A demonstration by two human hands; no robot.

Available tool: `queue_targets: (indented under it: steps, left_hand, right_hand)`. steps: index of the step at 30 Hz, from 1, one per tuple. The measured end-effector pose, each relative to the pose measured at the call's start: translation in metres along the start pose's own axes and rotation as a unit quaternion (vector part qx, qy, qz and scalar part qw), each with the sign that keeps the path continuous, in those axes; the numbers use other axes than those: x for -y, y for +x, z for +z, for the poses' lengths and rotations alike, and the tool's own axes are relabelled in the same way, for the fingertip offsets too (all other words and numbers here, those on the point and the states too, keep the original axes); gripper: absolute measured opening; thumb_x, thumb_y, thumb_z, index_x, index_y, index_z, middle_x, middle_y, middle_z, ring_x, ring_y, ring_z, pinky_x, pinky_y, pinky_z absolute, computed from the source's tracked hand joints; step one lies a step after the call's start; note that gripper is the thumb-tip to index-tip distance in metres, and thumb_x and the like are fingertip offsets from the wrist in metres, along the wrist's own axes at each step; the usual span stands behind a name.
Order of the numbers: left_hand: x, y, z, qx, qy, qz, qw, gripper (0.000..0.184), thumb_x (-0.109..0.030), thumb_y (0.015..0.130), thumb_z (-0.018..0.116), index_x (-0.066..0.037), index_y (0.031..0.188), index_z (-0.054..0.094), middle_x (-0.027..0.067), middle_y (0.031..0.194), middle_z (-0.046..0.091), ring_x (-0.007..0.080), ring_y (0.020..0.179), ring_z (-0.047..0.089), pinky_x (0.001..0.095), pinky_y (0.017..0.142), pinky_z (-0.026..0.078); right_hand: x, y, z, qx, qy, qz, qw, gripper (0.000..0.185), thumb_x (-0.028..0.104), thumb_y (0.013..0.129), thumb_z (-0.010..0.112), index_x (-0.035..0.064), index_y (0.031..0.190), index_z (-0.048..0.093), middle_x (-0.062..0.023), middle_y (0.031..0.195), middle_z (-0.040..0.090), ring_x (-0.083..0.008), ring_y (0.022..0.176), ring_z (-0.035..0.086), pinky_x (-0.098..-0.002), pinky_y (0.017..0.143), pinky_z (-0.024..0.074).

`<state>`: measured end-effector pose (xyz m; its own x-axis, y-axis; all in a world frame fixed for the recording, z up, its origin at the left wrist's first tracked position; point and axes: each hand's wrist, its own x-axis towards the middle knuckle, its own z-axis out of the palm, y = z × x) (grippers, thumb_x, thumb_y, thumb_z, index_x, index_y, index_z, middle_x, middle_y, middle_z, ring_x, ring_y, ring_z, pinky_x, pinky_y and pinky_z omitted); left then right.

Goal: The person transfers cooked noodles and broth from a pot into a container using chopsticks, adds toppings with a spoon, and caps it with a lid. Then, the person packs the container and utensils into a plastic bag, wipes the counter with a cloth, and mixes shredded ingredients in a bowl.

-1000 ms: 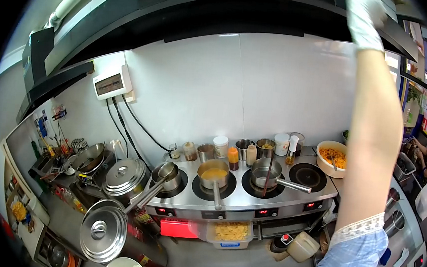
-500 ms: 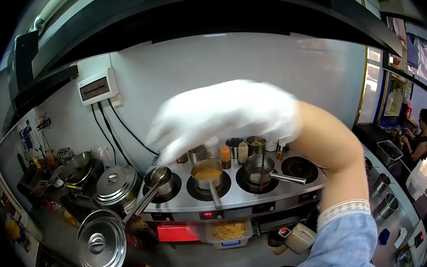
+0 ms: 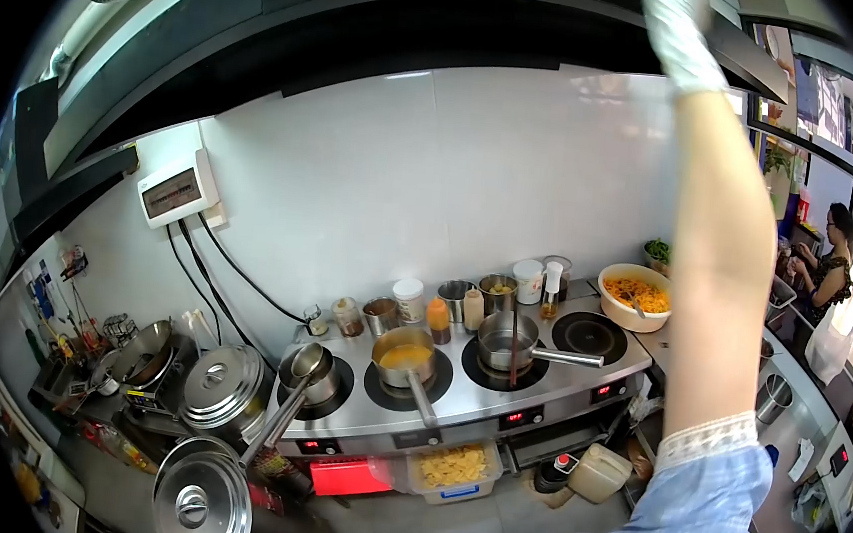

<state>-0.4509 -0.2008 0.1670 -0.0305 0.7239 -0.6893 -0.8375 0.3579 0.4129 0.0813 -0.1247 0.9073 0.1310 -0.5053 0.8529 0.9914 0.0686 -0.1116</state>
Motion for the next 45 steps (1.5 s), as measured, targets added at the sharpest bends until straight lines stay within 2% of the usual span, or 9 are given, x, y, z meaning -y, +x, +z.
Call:
queue_targets:
  steps: [5, 11, 13, 14, 16, 21, 25, 37, 45]
  left_hand:
    - [0.006, 0.000, 0.004, -0.006, 0.002, -0.001, 1.000, 0.047, -0.034, 0.095, 0.046, 0.000, 0.127, 0.046, 0.0162, 0.137, 0.043, 0.0261, 0.130, 0.036, 0.0374, 0.111, 0.023]
    - [0.013, 0.003, 0.006, -0.011, 0.002, -0.008, 1.000, 0.047, -0.033, 0.095, 0.048, 0.001, 0.127, 0.046, 0.0171, 0.137, 0.043, 0.0264, 0.130, 0.036, 0.0378, 0.111, 0.023]
    - [0.015, 0.004, 0.008, -0.012, 0.002, -0.014, 1.000, 0.047, -0.032, 0.095, 0.048, 0.001, 0.127, 0.046, 0.0175, 0.137, 0.043, 0.0265, 0.130, 0.037, 0.0379, 0.111, 0.023]
    - [0.017, 0.004, 0.008, -0.011, 0.004, -0.017, 1.000, 0.047, -0.032, 0.095, 0.049, 0.001, 0.127, 0.046, 0.0176, 0.137, 0.043, 0.0266, 0.130, 0.037, 0.0380, 0.111, 0.023]
    - [0.022, 0.007, 0.010, -0.012, 0.009, -0.022, 1.000, 0.047, -0.032, 0.094, 0.049, 0.001, 0.127, 0.046, 0.0179, 0.137, 0.043, 0.0267, 0.130, 0.037, 0.0381, 0.111, 0.023]
    - [0.047, 0.013, 0.022, -0.006, 0.033, -0.051, 0.998, 0.047, -0.031, 0.094, 0.051, 0.002, 0.127, 0.046, 0.0187, 0.137, 0.043, 0.0269, 0.130, 0.037, 0.0385, 0.111, 0.023]
    - [0.077, 0.061, 0.019, 0.095, 0.202, -0.059, 0.973, 0.057, -0.046, 0.094, 0.042, -0.001, 0.129, 0.045, 0.0158, 0.135, 0.045, 0.0294, 0.123, 0.044, 0.0398, 0.102, 0.035]
    - [0.286, 0.049, 0.227, 0.190, 0.449, -0.103, 0.867, 0.053, -0.043, 0.093, 0.050, 0.002, 0.121, 0.050, 0.0155, 0.116, 0.059, 0.0262, 0.105, 0.057, 0.0380, 0.092, 0.042]
    - [0.427, -0.009, 0.361, 0.310, 0.533, -0.040, 0.786, 0.030, -0.030, 0.093, 0.054, -0.004, 0.104, 0.063, 0.0072, 0.084, 0.067, 0.0163, 0.071, 0.064, 0.0272, 0.065, 0.050]
  right_hand:
    - [0.276, -0.076, 0.052, 0.112, 0.151, -0.284, 0.940, 0.040, 0.044, 0.078, 0.061, 0.0079, 0.094, 0.066, -0.0110, 0.093, 0.066, -0.0262, 0.097, 0.061, -0.0387, 0.079, 0.0502]
    - [0.408, -0.288, -0.061, 0.109, 0.392, -0.596, 0.693, 0.026, 0.042, 0.077, 0.063, 0.0165, 0.075, 0.068, -0.0008, 0.078, 0.063, -0.0208, 0.082, 0.060, -0.0421, 0.081, 0.0453]
    - [0.359, -0.291, -0.147, 0.371, 0.440, -0.708, 0.410, 0.025, 0.033, 0.076, 0.063, 0.0086, 0.076, 0.068, -0.0081, 0.078, 0.063, -0.0256, 0.083, 0.061, -0.0433, 0.087, 0.0450]
    - [0.335, -0.328, -0.171, 0.609, 0.497, -0.571, 0.236, 0.031, 0.036, 0.077, 0.068, 0.0065, 0.088, 0.070, -0.0071, 0.085, 0.065, -0.0255, 0.084, 0.062, -0.0392, 0.076, 0.0510]
    - [0.283, -0.376, -0.209, 0.576, 0.538, -0.611, 0.078, 0.040, 0.040, 0.076, 0.064, 0.0080, 0.100, 0.068, -0.0137, 0.089, 0.066, -0.0318, 0.090, 0.062, -0.0428, 0.074, 0.0514]
    - [0.094, -0.432, -0.225, 0.821, 0.453, -0.271, 0.216, 0.041, 0.041, 0.071, 0.063, 0.0035, 0.087, 0.064, -0.0152, 0.085, 0.064, -0.0362, 0.083, 0.060, -0.0463, 0.070, 0.0484]
    - [-0.072, -0.447, -0.286, 0.863, 0.144, -0.286, 0.391, 0.031, 0.036, 0.065, 0.067, 0.0060, 0.073, 0.066, -0.0114, 0.072, 0.064, -0.0326, 0.073, 0.063, -0.0458, 0.066, 0.0495]
    - [-0.270, -0.381, -0.615, 0.973, -0.101, 0.195, 0.070, 0.055, 0.049, 0.085, 0.053, 0.0046, 0.116, 0.058, -0.0190, 0.104, 0.063, -0.0348, 0.100, 0.059, -0.0421, 0.087, 0.0461]
    - [-0.346, -0.390, -0.640, 0.956, -0.013, 0.217, 0.198, 0.054, 0.047, 0.089, 0.049, 0.0040, 0.121, 0.054, -0.0201, 0.111, 0.061, -0.0360, 0.103, 0.057, -0.0404, 0.091, 0.0443]
